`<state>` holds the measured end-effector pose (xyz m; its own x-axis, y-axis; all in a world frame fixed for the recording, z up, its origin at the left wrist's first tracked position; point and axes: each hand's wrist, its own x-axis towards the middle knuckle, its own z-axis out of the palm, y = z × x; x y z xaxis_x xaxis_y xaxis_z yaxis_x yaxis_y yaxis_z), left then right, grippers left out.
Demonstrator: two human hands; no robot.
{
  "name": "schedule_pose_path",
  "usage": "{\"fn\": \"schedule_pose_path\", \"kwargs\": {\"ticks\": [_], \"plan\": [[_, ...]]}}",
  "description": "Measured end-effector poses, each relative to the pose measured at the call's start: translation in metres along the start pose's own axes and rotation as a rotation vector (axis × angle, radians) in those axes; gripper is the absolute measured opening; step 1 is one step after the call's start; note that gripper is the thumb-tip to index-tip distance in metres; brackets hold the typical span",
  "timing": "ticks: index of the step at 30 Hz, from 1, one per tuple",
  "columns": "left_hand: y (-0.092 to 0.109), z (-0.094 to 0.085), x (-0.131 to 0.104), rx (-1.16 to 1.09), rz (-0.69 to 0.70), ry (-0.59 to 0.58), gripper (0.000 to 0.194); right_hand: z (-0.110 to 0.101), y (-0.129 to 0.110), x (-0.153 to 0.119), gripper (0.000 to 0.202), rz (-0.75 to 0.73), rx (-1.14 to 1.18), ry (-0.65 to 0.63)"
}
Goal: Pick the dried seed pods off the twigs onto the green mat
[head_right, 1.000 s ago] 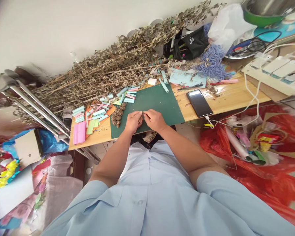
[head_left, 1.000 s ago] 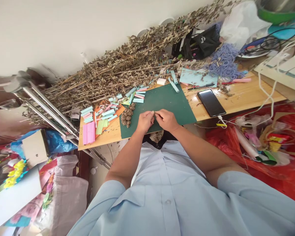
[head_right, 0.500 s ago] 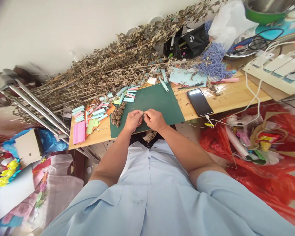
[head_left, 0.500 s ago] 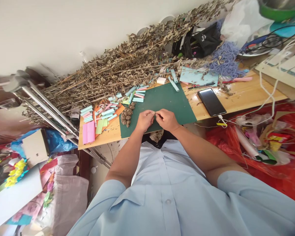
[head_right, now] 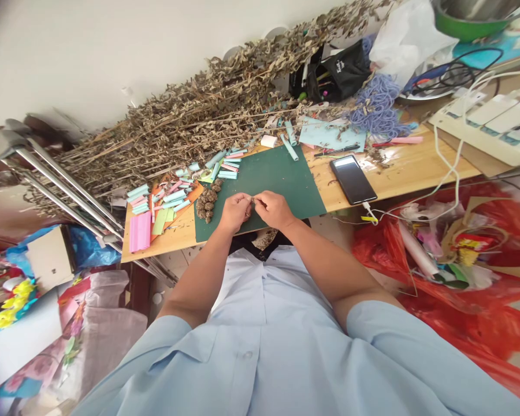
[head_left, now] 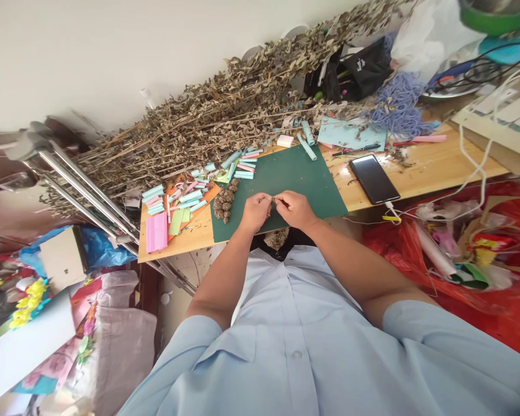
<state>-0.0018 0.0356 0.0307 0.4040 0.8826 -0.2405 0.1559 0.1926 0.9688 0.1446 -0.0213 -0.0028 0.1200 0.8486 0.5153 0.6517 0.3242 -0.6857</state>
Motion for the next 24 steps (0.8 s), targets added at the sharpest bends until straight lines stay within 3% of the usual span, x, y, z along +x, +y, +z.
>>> {"fn": "schedule_pose_path", "kwargs": {"ticks": [13, 19, 24], "plan": [[-0.003, 0.0, 0.001, -0.145, -0.032, -0.004, 0.019, -0.006, -0.004, 0.002, 0.018, 0.245, 0.241, 0.025], [-0.008, 0.004, 0.002, -0.044, 0.034, 0.056, 0.022, -0.001, -0.001, 0.003, 0.018, 0.133, 0.092, 0.09], [-0.002, 0.004, -0.002, -0.048, 0.009, 0.027, 0.026, 0.005, 0.003, 0.001, 0.017, 0.065, -0.027, 0.115]]}}
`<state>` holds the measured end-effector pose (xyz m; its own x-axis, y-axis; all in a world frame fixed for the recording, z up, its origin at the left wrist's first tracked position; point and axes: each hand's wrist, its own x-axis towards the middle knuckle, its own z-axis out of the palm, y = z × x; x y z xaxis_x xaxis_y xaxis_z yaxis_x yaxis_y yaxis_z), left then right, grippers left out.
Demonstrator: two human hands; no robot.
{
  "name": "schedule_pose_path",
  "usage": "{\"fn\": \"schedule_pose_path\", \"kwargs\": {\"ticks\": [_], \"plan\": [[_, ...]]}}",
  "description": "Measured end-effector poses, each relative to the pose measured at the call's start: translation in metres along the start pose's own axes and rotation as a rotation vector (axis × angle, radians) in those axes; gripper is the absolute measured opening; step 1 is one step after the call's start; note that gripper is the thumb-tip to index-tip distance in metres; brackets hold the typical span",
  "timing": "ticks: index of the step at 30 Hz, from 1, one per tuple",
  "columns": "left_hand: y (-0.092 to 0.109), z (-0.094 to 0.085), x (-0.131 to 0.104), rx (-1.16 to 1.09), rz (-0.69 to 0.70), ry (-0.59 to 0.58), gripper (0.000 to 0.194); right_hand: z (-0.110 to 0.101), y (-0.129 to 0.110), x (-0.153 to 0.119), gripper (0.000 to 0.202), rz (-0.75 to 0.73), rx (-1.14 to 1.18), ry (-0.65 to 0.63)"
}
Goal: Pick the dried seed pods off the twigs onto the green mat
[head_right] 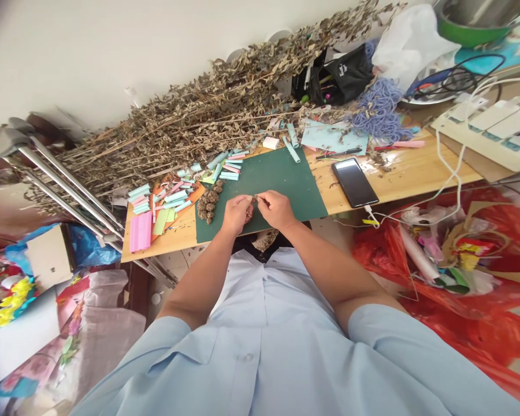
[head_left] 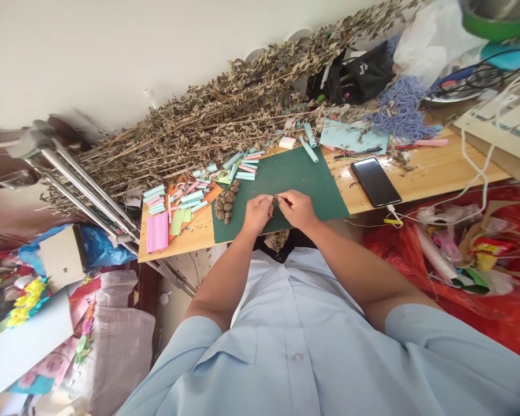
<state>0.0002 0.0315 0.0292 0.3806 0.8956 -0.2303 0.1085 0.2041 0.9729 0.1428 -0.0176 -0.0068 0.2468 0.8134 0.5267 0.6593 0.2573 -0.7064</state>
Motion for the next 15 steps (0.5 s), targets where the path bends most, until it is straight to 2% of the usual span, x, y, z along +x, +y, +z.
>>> {"fn": "schedule_pose_path", "kwargs": {"ticks": [7, 11, 15], "plan": [[0.0108, 0.0008, -0.0058, 0.127, -0.001, 0.042, 0.022, 0.0002, -0.0024, -0.003, 0.019, -0.102, -0.089, -0.043], [0.0092, -0.0002, -0.0056, 0.128, -0.002, 0.018, 0.022, -0.0021, -0.0028, -0.0007, 0.017, -0.043, -0.011, -0.058], [0.0033, -0.0031, -0.0033, 0.097, 0.013, -0.03, 0.022, -0.0061, -0.0019, 0.0026, 0.016, 0.085, 0.143, -0.093]]}}
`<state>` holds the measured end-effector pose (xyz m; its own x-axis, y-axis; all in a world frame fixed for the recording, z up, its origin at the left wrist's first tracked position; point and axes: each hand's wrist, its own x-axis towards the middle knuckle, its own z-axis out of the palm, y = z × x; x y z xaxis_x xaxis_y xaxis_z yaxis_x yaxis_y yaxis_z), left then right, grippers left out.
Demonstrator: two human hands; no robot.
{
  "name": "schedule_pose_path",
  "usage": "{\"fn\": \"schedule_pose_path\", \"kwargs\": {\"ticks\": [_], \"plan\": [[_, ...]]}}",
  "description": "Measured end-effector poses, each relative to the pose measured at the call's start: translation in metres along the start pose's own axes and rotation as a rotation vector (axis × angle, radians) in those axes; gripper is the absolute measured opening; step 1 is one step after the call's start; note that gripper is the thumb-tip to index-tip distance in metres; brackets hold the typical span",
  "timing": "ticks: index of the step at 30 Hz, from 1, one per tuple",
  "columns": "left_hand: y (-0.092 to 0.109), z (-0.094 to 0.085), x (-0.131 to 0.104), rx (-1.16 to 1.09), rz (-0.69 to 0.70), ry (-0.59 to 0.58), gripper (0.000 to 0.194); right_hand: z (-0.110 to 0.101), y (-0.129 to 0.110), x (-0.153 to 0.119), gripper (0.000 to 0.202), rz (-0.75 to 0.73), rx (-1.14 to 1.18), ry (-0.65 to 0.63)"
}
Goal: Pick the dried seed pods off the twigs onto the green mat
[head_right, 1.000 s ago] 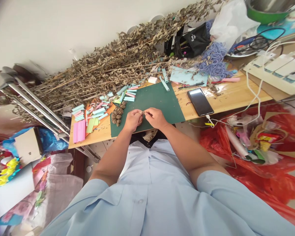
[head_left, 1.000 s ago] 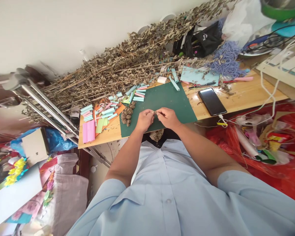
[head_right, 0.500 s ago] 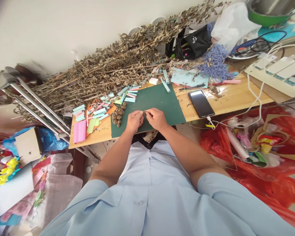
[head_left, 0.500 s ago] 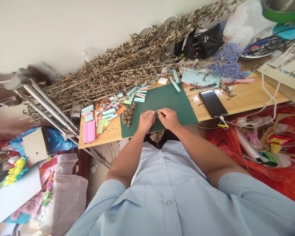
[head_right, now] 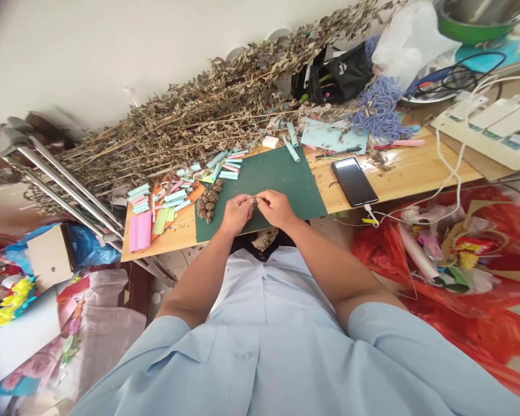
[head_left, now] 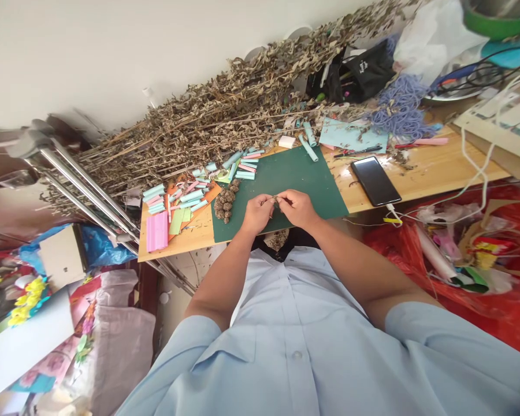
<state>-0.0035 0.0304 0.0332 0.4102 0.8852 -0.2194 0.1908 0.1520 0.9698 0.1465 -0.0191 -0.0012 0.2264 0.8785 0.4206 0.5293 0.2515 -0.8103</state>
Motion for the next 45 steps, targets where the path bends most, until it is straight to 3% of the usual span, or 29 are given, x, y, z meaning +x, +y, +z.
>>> {"fn": "schedule_pose_path", "kwargs": {"ticks": [5, 11, 18, 29, 39, 45], "plan": [[-0.0046, -0.0005, 0.0035, -0.082, -0.028, 0.009, 0.022, -0.0008, 0.0014, 0.0009, 0.02, 0.164, 0.123, 0.047], [0.0019, 0.0045, 0.004, -0.046, -0.066, 0.047, 0.025, 0.0042, -0.0001, -0.0001, 0.021, -0.025, -0.048, 0.087], [0.0043, 0.0058, 0.0042, -0.06, -0.055, 0.104, 0.021, 0.0048, -0.0008, -0.002, 0.025, -0.158, -0.121, -0.003], [-0.0011, 0.0038, 0.006, -0.095, -0.03, 0.021, 0.036, 0.0053, -0.0006, -0.0036, 0.029, -0.188, -0.213, -0.013], [0.0022, 0.002, 0.008, -0.125, -0.078, -0.012, 0.019, 0.0068, 0.0041, -0.007, 0.024, -0.217, -0.221, -0.03], [0.0043, 0.0007, 0.0065, -0.172, -0.087, -0.046, 0.012, 0.0041, 0.004, -0.0037, 0.019, -0.162, -0.106, 0.005]]}}
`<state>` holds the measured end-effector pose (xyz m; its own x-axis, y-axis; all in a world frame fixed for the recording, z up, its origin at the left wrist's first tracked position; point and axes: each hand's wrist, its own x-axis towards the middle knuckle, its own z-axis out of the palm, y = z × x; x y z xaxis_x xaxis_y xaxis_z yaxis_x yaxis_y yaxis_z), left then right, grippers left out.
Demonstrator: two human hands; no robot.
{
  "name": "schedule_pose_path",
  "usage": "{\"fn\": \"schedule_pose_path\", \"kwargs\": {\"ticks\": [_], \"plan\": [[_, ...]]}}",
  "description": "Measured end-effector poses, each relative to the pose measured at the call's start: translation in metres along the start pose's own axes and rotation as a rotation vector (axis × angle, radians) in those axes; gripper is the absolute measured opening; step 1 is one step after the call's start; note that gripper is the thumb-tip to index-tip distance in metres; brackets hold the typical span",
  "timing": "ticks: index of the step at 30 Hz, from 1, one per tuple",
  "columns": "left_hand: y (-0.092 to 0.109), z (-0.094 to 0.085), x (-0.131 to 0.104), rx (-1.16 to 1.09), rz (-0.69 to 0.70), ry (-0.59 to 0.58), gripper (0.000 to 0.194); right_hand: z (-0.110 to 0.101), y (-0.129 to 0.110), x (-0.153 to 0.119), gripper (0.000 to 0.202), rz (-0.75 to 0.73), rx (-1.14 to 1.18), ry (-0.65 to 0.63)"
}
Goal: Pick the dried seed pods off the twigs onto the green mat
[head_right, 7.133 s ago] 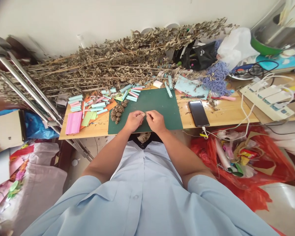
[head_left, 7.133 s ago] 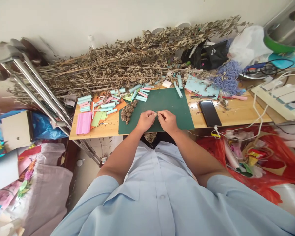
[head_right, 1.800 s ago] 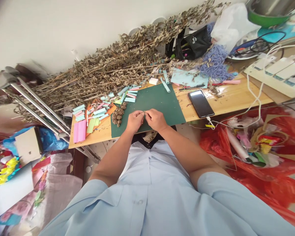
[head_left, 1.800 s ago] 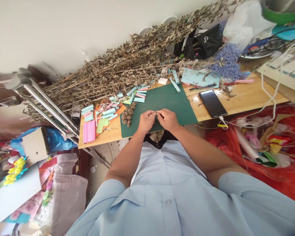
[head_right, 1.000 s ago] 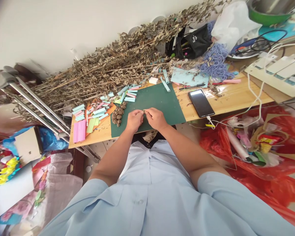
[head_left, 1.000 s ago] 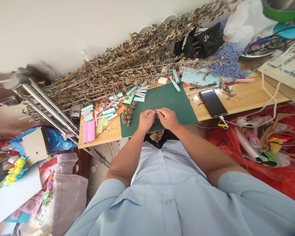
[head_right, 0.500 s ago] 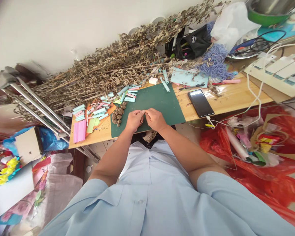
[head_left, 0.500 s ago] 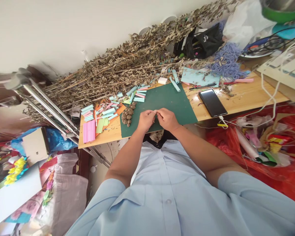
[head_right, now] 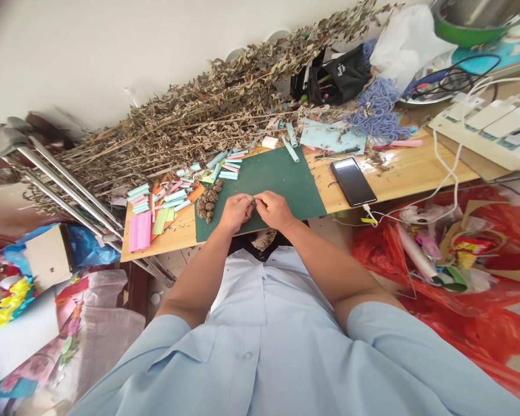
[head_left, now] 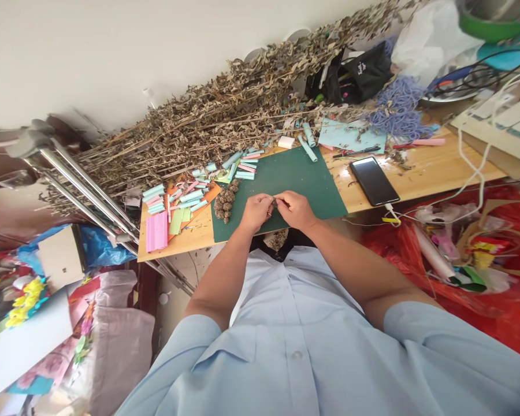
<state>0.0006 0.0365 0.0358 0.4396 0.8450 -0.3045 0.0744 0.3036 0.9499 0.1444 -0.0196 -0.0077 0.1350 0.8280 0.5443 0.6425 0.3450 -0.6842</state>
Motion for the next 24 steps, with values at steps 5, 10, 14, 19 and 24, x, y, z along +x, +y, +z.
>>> {"fn": "schedule_pose_path", "kwargs": {"ticks": [5, 10, 14, 19, 24], "plan": [[0.0, -0.003, -0.001, -0.016, -0.024, -0.033, 0.015, -0.004, -0.004, 0.003, 0.018, 0.145, 0.147, -0.025], [-0.002, -0.006, -0.001, -0.026, -0.001, -0.053, 0.016, -0.006, -0.004, 0.004, 0.019, 0.293, 0.263, -0.021], [-0.002, -0.004, -0.001, -0.023, -0.002, -0.035, 0.019, -0.004, 0.0, 0.005, 0.022, 0.369, 0.292, 0.053], [-0.003, 0.003, 0.001, 0.033, 0.018, 0.047, 0.02, 0.002, 0.001, 0.004, 0.021, 0.152, 0.078, 0.116], [-0.006, 0.006, 0.004, 0.025, 0.038, 0.12, 0.016, 0.003, -0.001, 0.001, 0.025, -0.01, -0.036, 0.03]]}}
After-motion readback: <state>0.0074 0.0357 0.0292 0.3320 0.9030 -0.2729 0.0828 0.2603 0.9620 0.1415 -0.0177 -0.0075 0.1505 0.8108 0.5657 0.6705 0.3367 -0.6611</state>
